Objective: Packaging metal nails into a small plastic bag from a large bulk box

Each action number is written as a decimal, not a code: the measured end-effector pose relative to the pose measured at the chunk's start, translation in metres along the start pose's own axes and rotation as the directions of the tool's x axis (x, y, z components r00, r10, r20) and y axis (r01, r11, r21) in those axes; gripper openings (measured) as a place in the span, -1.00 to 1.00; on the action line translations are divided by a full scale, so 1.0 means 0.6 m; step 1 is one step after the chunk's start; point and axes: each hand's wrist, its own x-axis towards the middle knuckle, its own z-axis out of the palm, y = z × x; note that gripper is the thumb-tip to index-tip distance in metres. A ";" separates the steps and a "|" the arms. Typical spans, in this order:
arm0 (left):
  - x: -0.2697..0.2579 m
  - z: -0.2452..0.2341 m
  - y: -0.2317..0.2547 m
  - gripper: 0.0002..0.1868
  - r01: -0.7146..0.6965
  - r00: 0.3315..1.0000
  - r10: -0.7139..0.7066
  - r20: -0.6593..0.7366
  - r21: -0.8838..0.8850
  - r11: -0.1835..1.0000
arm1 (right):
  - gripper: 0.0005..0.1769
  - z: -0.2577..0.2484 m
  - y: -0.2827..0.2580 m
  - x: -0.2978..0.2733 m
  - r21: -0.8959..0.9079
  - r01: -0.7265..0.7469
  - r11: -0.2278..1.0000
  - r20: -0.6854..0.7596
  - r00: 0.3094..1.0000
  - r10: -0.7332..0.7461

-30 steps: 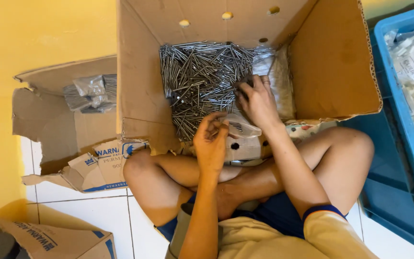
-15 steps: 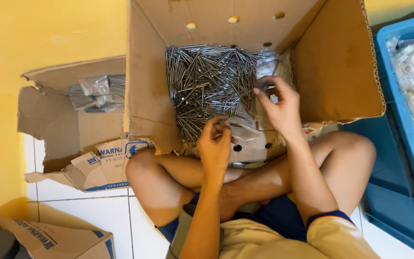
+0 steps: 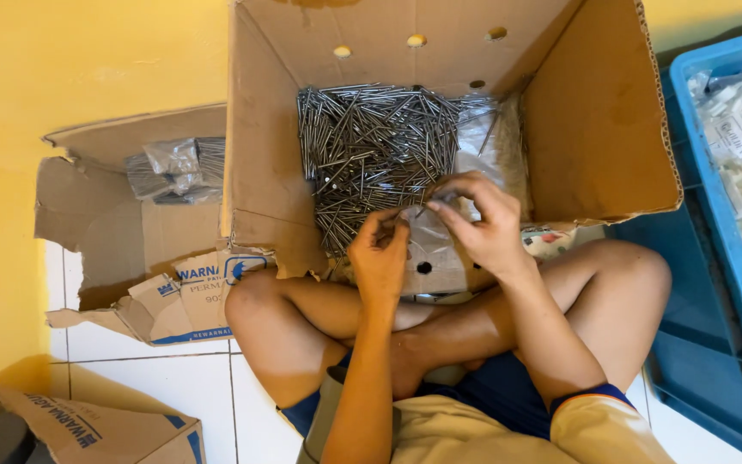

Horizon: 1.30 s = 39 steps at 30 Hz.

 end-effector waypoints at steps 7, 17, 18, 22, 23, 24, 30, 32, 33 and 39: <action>0.011 -0.007 -0.017 -0.91 -0.002 1.000 0.001 0.029 0.057 0.998 | -0.97 0.006 -0.036 -0.001 -0.063 0.291 0.955 0.089 0.954 -0.285; 0.014 -0.014 -0.015 -0.95 0.021 0.998 -0.017 0.062 -0.068 0.997 | -0.90 -0.010 -0.037 0.015 -0.290 0.430 0.855 0.452 0.849 -0.274; 0.016 -0.016 -0.021 -0.93 0.018 0.998 -0.014 0.069 -0.067 0.998 | -0.87 -0.012 -0.037 0.015 -0.338 0.443 0.830 0.507 0.829 -0.236; 0.010 -0.009 -0.023 -0.92 0.012 0.998 -0.006 0.069 -0.083 0.996 | -0.89 -0.016 -0.028 0.003 -0.393 0.457 0.798 0.537 0.819 -0.204; 0.013 -0.007 -0.028 -0.90 0.003 0.997 0.003 0.076 -0.078 0.997 | -0.95 -0.017 -0.022 -0.001 -0.469 0.465 0.751 0.579 0.804 -0.136; 0.016 -0.006 -0.032 -0.88 -0.007 0.996 0.013 0.084 -0.074 0.997 | -0.97 -0.018 -0.016 -0.005 -0.539 0.474 0.696 0.611 0.789 -0.064; -0.007 -0.012 0.013 -0.81 -0.082 0.993 0.070 0.091 0.138 0.987 | -0.83 -0.035 -0.046 0.000 -0.715 0.332 0.615 0.569 0.788 0.235; -0.010 -0.016 0.022 -0.79 -0.144 0.987 0.124 0.099 0.237 0.961 | -0.86 -0.054 -0.048 0.004 -0.722 0.342 0.602 0.545 0.817 0.189; -0.012 -0.018 0.027 -0.78 -0.191 0.980 0.162 0.112 0.337 0.922 | -0.88 -0.064 -0.051 0.006 -0.729 0.343 0.592 0.520 0.840 0.154; -0.018 -0.034 0.024 -0.64 -0.507 0.856 0.388 0.340 0.410 0.758 | -0.87 -0.060 -0.013 -0.009 -0.729 0.288 0.621 0.473 0.868 0.153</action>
